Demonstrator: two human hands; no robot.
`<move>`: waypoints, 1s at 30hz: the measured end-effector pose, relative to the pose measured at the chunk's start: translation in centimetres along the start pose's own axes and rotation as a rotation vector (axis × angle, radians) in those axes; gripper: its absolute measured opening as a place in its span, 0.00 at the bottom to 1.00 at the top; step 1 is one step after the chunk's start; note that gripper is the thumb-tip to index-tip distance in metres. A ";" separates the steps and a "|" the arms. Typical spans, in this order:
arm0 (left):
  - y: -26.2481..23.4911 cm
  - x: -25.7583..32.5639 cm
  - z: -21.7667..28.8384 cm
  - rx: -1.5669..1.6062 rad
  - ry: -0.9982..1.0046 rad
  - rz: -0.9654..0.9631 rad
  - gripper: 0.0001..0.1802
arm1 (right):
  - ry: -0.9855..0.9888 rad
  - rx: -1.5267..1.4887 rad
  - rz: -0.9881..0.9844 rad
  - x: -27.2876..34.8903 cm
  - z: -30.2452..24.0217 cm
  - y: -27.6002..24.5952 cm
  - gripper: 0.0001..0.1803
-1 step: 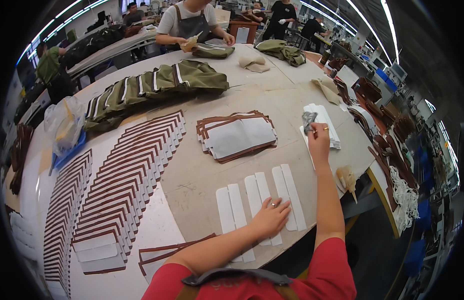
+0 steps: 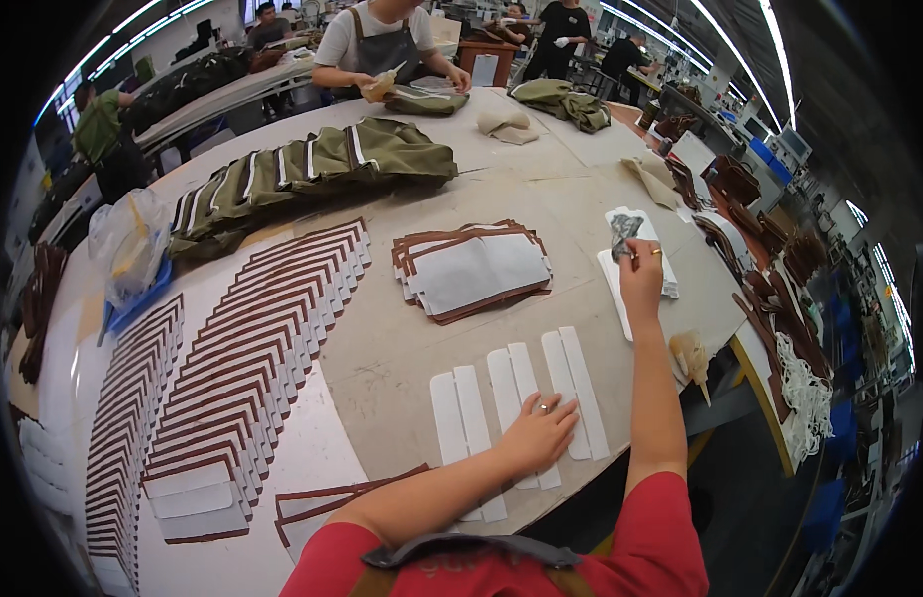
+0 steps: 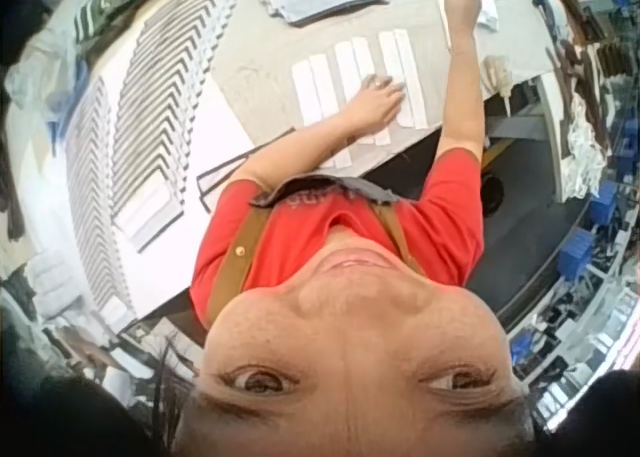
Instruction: The person applies glue from a squeeze bottle onto white rectangular fabric strips laid out on a table. They then pick up brown fabric frames and press the glued white strips onto them, smoothing the edges. The person repeats this process, stacking the completed units on the table.
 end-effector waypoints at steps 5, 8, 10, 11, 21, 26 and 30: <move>0.2 -0.5 1.1 0.016 0.047 -0.008 0.18 | -0.079 0.405 -0.351 -0.6 7.4 5.1 0.12; 0.4 -0.4 0.5 0.013 0.033 -0.013 0.18 | 0.043 0.492 -0.565 1.9 8.5 8.0 0.15; 0.3 -0.3 0.4 0.001 0.030 -0.019 0.19 | 0.045 0.482 -0.529 3.5 7.0 7.2 0.18; 0.4 -0.3 0.4 0.001 0.029 -0.011 0.19 | -0.001 0.469 -0.463 4.0 6.0 6.2 0.19; 0.7 -0.3 0.7 -0.030 0.032 0.052 0.17 | -0.320 0.096 -0.581 15.0 0.7 4.4 0.21; -0.7 -0.3 0.9 -0.047 0.021 0.075 0.15 | -0.202 0.079 -0.459 14.5 1.8 4.1 0.19; -0.9 -0.6 0.9 -0.040 -0.002 0.043 0.15 | -0.149 0.119 -0.521 12.4 3.2 4.9 0.17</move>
Point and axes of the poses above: each hand's wrist, its own x-axis away from the middle knuckle, its own y-axis out of the palm, z = x × y, the point moved 8 cm from there along -x, towards the middle knuckle, and after that the axes turned 1 degree about z, right-handed, at the moved point
